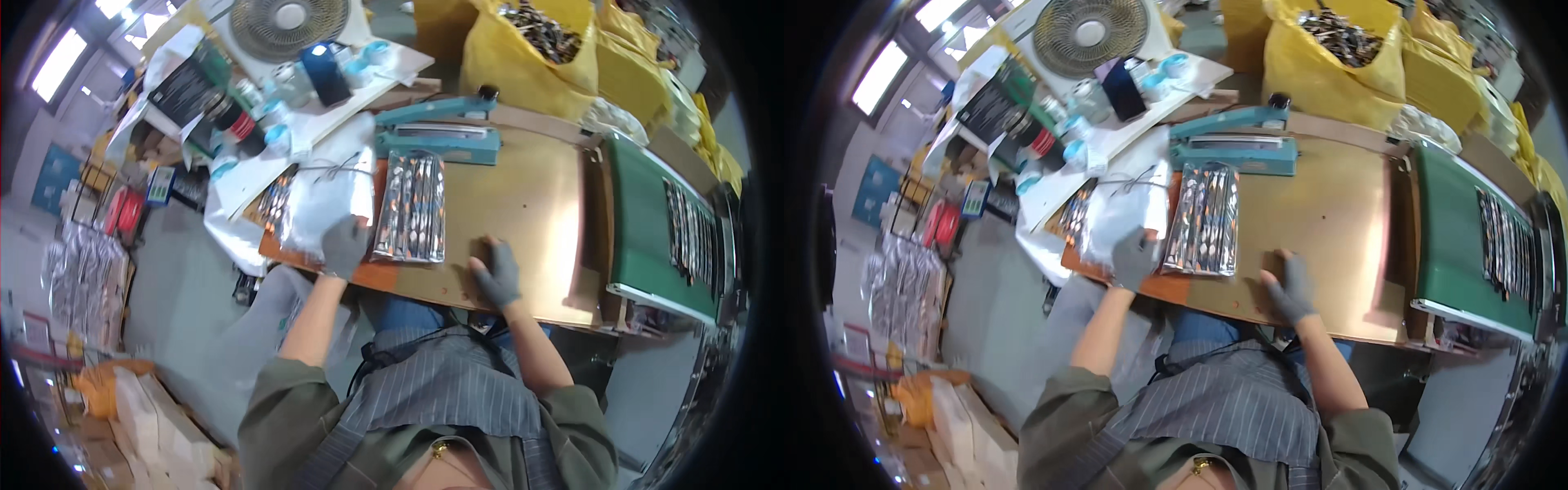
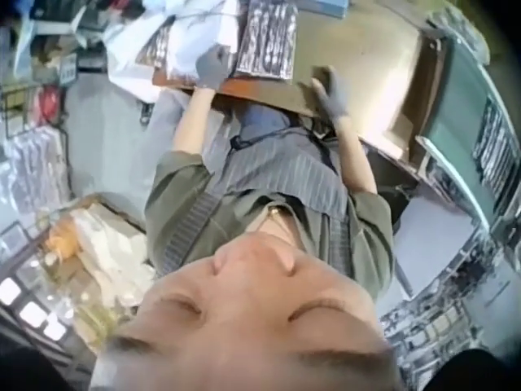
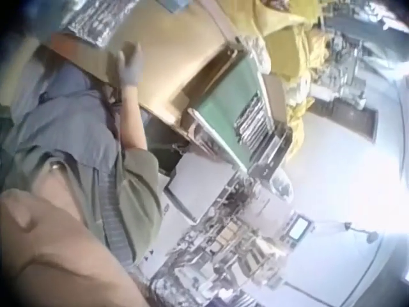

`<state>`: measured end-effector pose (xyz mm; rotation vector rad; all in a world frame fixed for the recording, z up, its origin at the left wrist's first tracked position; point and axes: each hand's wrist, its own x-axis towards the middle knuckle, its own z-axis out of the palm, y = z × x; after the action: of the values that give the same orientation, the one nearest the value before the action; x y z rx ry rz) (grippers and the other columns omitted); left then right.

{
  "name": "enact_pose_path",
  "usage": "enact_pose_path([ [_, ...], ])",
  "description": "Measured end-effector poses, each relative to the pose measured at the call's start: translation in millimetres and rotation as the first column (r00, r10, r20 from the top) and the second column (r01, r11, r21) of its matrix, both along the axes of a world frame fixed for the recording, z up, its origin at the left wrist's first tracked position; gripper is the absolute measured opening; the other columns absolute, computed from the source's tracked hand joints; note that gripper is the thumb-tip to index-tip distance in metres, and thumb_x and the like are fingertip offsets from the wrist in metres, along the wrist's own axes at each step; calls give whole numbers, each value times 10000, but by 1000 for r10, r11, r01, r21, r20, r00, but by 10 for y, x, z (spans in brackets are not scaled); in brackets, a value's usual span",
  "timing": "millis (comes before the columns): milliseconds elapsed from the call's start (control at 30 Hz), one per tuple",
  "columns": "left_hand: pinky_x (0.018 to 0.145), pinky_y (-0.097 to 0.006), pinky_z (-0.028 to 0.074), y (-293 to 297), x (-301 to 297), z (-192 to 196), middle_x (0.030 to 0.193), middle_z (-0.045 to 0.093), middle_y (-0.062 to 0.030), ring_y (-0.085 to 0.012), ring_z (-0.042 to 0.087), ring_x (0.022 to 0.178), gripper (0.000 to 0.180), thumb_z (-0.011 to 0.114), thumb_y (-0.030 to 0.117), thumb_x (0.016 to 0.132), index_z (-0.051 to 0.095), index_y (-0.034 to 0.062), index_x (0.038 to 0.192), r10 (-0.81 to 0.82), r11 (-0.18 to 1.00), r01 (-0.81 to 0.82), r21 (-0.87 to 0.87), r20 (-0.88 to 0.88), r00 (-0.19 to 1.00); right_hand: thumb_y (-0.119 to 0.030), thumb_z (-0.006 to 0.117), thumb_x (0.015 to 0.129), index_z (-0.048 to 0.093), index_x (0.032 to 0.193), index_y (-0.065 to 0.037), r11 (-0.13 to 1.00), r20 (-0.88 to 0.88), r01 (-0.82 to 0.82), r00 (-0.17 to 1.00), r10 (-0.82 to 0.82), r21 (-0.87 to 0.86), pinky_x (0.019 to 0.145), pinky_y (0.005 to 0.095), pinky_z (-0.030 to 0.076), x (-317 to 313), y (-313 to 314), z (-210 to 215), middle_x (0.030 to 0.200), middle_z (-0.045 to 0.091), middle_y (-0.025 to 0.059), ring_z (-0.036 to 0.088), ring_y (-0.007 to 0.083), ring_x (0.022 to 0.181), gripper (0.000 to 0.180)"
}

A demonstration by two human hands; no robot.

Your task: Gather batches of products from a conveyor, place them into plastic sleeves, and seal them using a heat sealing machine.

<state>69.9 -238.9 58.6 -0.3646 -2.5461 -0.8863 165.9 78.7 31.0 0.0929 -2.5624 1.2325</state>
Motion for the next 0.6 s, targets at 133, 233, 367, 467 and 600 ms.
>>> enact_pose_path([
  [133, 675, -382, 491, -655, -285, 11, 779, 658, -120, -290, 628, 697, 259, 672, 289, 774, 640, 57, 884, 41, 994, -37, -103, 30, 999, -207, 617, 810, 538, 1094, -36, 982, -159, 54, 987, -25, 180, 919, 399, 411, 228, 229, -13, 1105, 561, 169, 509, 357, 1058, 341],
  [233, 674, -380, 485, -1150, -502, -190, 785, 655, -126, -284, 629, 703, 291, 667, 317, 767, 628, 46, 867, -8, 998, 32, -61, 365, 931, -189, 606, 807, 559, 1059, -46, 965, -130, 81, 990, -49, 251, 929, 406, 409, 202, 66, -9, 1112, 572, 153, 513, 354, 1065, 294],
  [367, 656, -368, 476, -1304, -767, 245, 784, 647, -125, -254, 619, 685, 305, 579, 320, 837, 609, 17, 856, 95, 976, -3, -218, 412, 906, -190, 593, 805, 576, 1020, -48, 945, -175, 26, 984, 33, 325, 967, 413, 389, 249, 1, -157, 1158, 566, 165, 496, 360, 1122, 258],
  [467, 682, -311, 453, -827, -533, 984, 795, 629, -77, -180, 581, 722, 296, 478, 261, 917, 606, -5, 897, -173, 902, 36, 430, 282, 944, -204, 602, 804, 590, 994, -52, 971, -182, 54, 983, -11, 233, 949, 412, 400, 302, 136, -160, 1132, 578, 168, 513, 363, 1084, 243],
  [600, 683, -265, 422, 257, 12, 1159, 747, 563, -26, -121, 517, 727, 241, 488, 224, 921, 576, 6, 864, -394, 802, 284, 526, 107, 913, -231, 592, 866, 576, 1070, -7, 787, 466, 258, 884, 42, -560, 879, 293, 425, 123, -36, 418, 1035, 591, 87, 533, 175, 985, 303],
])
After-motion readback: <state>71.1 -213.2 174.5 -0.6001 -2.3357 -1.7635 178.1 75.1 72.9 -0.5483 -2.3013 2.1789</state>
